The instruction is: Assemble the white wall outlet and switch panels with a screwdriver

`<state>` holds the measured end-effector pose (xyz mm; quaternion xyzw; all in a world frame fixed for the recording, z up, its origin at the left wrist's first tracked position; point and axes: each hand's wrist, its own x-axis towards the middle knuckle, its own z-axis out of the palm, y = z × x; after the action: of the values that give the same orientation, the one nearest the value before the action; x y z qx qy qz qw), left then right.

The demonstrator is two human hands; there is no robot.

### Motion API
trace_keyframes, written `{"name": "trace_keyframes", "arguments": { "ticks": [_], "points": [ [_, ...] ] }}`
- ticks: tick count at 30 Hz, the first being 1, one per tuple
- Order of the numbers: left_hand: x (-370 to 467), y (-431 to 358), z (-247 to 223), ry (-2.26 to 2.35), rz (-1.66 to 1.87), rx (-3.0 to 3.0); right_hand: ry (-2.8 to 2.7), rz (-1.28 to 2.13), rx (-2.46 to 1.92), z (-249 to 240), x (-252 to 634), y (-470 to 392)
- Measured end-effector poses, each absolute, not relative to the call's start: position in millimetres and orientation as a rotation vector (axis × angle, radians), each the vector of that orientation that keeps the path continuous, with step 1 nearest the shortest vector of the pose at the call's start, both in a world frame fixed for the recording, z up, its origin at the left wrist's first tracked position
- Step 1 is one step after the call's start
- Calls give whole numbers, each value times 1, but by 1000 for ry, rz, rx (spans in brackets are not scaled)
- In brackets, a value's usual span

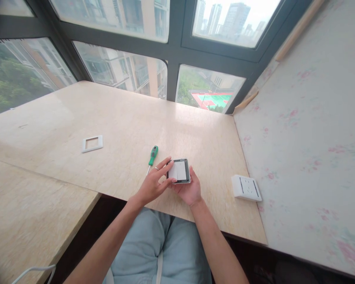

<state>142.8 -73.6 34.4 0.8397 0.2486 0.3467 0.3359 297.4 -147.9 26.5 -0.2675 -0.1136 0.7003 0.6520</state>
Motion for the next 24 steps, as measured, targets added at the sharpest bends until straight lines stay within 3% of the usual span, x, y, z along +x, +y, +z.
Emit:
{"name": "trace_keyframes", "arguments": {
  "ticks": [15,24],
  "points": [
    [140,-76,30,595,765,1998,-311,1591,-750,26,291,-159],
    [136,-72,35,487,718,2103,-497,1155,-1082,21,302,-193]
  ]
}}
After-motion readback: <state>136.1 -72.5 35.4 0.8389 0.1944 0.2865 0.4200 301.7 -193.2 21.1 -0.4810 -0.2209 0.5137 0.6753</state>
